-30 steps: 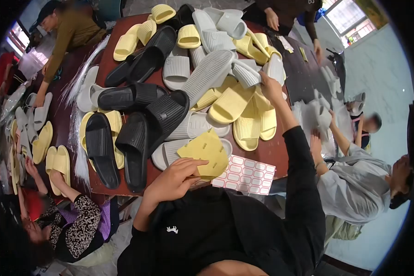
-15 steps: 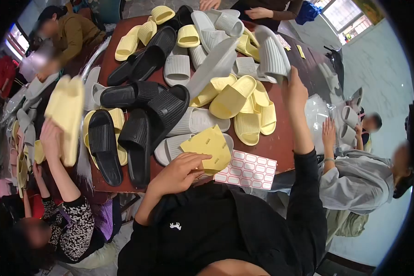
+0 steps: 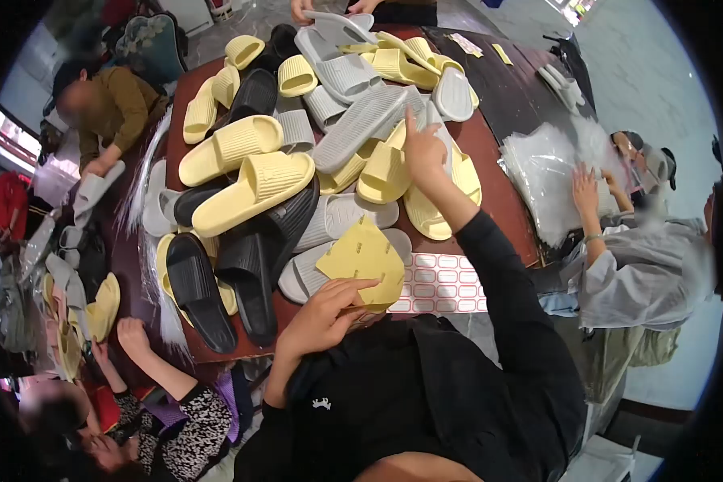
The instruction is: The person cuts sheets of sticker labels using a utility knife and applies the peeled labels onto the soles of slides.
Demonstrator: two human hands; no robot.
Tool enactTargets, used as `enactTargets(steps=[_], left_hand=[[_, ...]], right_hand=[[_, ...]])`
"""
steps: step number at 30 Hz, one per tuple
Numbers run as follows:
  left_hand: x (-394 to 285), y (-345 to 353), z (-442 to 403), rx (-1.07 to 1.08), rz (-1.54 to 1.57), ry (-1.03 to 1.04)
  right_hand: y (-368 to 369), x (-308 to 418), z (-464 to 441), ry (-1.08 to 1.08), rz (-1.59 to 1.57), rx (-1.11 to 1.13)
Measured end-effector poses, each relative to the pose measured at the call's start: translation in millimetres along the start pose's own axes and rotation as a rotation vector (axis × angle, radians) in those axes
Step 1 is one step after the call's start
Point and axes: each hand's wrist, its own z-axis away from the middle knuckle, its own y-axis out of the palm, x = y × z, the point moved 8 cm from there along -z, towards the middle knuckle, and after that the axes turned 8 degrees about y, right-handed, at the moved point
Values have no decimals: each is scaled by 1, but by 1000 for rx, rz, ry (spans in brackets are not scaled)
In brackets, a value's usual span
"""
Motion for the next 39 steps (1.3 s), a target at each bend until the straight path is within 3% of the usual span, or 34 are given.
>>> enactTargets(steps=[4, 6, 8, 10, 12, 14, 17, 20, 24, 26, 30, 33, 36, 37, 39], left_hand=[[0, 2, 0, 0, -8, -1], [-1, -4, -1, -11, -36, 19], [0, -3, 3, -26, 10, -15], [-1, -9, 8, -42, 25, -33], [-4, -19, 15, -84, 232, -91], [-3, -21, 28, -98, 351, -123], [-8, -31, 44, -259, 950, 34], [-27, -32, 25, -289, 968, 95], [-45, -44, 13, -386, 1001, 169], [-44, -44, 14, -439, 1027, 183], [-25, -52, 38, -671, 884, 85], [-3, -56, 59, -631, 603, -252], [10, -59, 64, -719, 343, -474], [15, -58, 65, -733, 341, -505], [20, -48, 61, -738, 549, -432]], right_hand=[[-8, 50, -29, -170, 179, -32], [10, 89, -39, -485, 256, -124], [19, 108, -40, -651, 297, -178], [23, 113, -46, -633, 205, -72], [26, 111, -49, -635, 166, -19], [22, 95, -45, -709, 35, -113], [19, 88, -36, -736, -73, -224], [10, 102, -32, -732, -170, -367], [8, 111, -23, -764, -435, -160], [-59, 62, 21, -872, -847, -393], [-56, 40, 105, -1111, -815, -392], [-25, 43, 147, -1169, -655, -451], [-34, 28, 147, -1171, -656, -334], [-36, 24, 147, -1170, -650, -277], [-32, 5, 128, -1120, -942, -158]])
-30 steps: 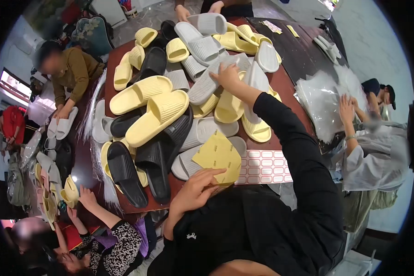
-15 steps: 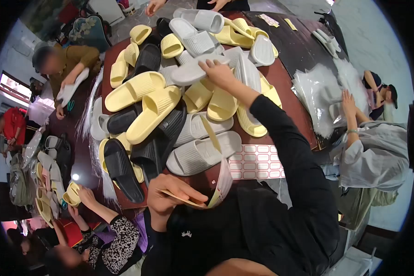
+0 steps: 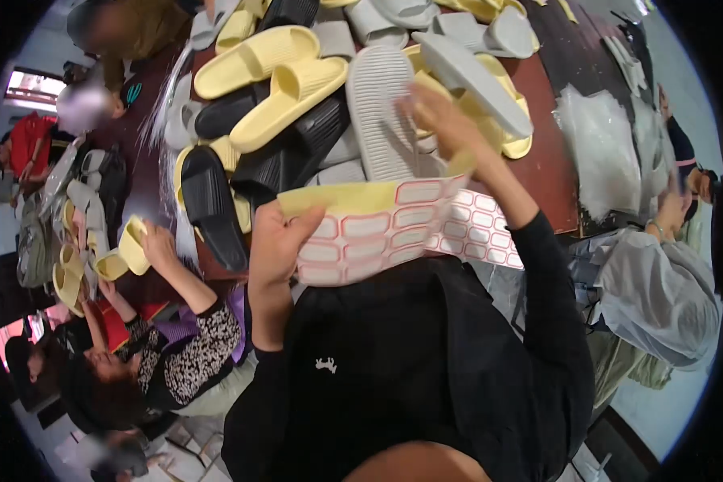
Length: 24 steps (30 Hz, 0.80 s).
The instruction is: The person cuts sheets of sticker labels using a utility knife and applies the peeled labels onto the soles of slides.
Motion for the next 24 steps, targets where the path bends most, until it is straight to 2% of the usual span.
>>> enactTargets(steps=[2, 4, 5, 8, 9, 10, 12, 15, 17, 18, 19, 21, 22, 23, 24], left_hand=[[8, -1, 7, -16, 64, -32], [15, 1, 11, 1, 209, -72], [17, 0, 13, 10, 210, -74], [21, 1, 19, 29, 388, -73], [23, 1, 18, 39, 386, -76], [26, 3, 18, 46, 388, -96], [33, 7, 20, 59, 389, -139], [43, 7, 15, 87, 333, -170], [43, 7, 8, 103, 196, -151], [34, 13, 4, 144, 16, -56], [18, 25, -1, 213, -261, 129], [-21, 66, 0, 433, -763, 620], [-27, 86, 4, 540, -902, 773], [-24, 99, 5, 613, -956, 824], [-17, 105, 1, 632, -935, 760]], right_hand=[[-36, -15, 19, 180, -135, -282], [-74, -21, 45, 566, -583, -453], [-82, -15, 52, 571, -576, -459], [-78, -5, 65, 597, -1058, -279], [-84, 2, 67, 601, -1055, -289], [-73, 27, 61, 494, -1276, 13], [-68, 58, 60, 376, -1481, 313], [-48, 76, 71, 366, -1042, 729], [-40, 70, 73, 395, -990, 777], [-33, 66, 75, 418, -935, 832], [-28, 66, 79, 442, -881, 888], [-31, 71, 75, 411, -876, 849], [-33, 75, 72, 377, -871, 817], [-37, 77, 71, 342, -861, 787], [-37, 77, 72, 341, -854, 783]])
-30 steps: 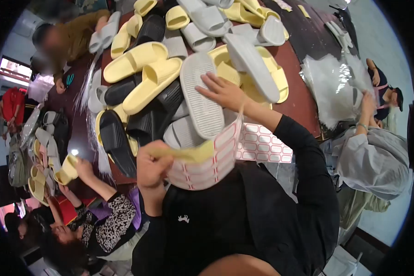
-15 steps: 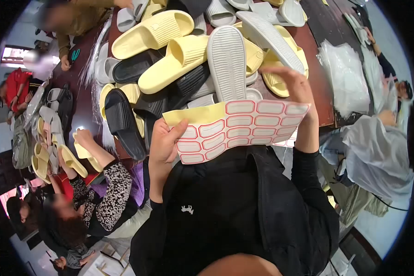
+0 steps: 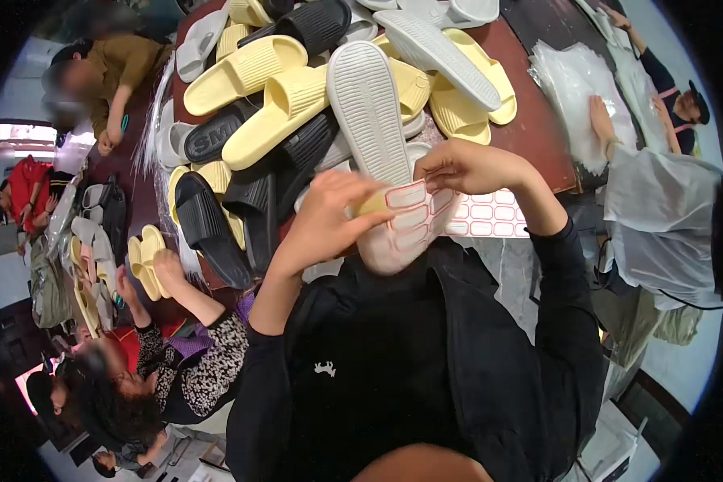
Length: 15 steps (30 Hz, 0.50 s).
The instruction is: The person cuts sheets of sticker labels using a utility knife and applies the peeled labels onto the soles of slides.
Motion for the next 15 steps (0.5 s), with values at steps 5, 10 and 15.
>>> enactTargets(steps=[5, 10, 15], left_hand=[[44, 43, 27, -106, 758, -720], [38, 50, 27, -150, 766, -885], [27, 48, 21, -98, 639, -784]], right_hand=[[-12, 40, 35, -318, 599, -868], [24, 23, 32, -360, 312, -989], [26, 9, 31, -310, 152, -1021]])
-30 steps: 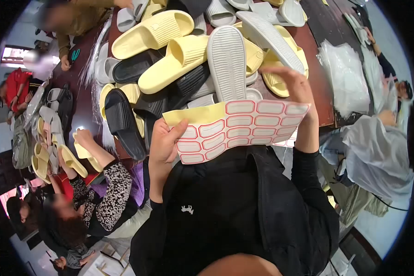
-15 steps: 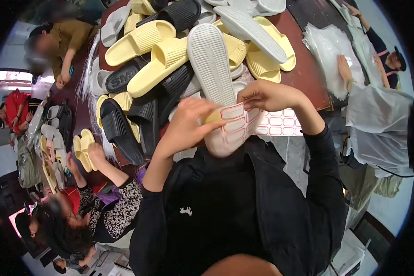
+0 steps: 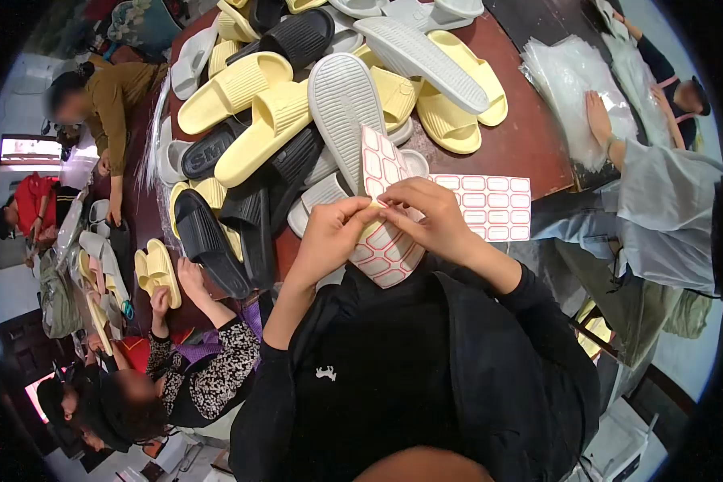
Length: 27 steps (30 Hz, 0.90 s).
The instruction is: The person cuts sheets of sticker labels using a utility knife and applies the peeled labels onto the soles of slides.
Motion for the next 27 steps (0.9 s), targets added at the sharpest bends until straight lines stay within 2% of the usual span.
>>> enactTargets(steps=[2, 5, 6, 11, 13, 15, 18, 19, 22, 23, 26, 27], left_hand=[[-3, 2, 1, 18, -83, 59], [-29, 8, 4, 27, -366, 452], [-28, 7, 4, 27, -366, 449], [-11, -4, 9, 17, -336, 180], [1, -16, 15, -32, -316, 28], [7, -29, 28, -26, -296, -15], [16, -45, 40, -22, -253, -78], [19, -47, 43, -19, -254, -80], [25, -51, 48, -18, -257, -85], [27, -49, 47, -20, -193, -105], [31, -38, 41, -17, -69, -134], [29, -34, 38, -36, 47, -101]], right_hand=[[-2, 9, 5, -110, 116, -19], [-5, 4, 8, -18, 58, 41], [-4, 1, 10, 25, 31, 72], [-8, -20, 19, 161, -206, -54], [3, -37, 29, 248, -446, -68], [8, -43, 36, 305, -574, -73], [9, -49, 38, 341, -983, -72], [10, -49, 39, 348, -986, -70], [19, -39, 38, 295, -532, 28], [22, -35, 36, 294, -531, 28], [28, 15, 25, -83, -140, -83], [31, 19, 24, -85, -137, -88]])
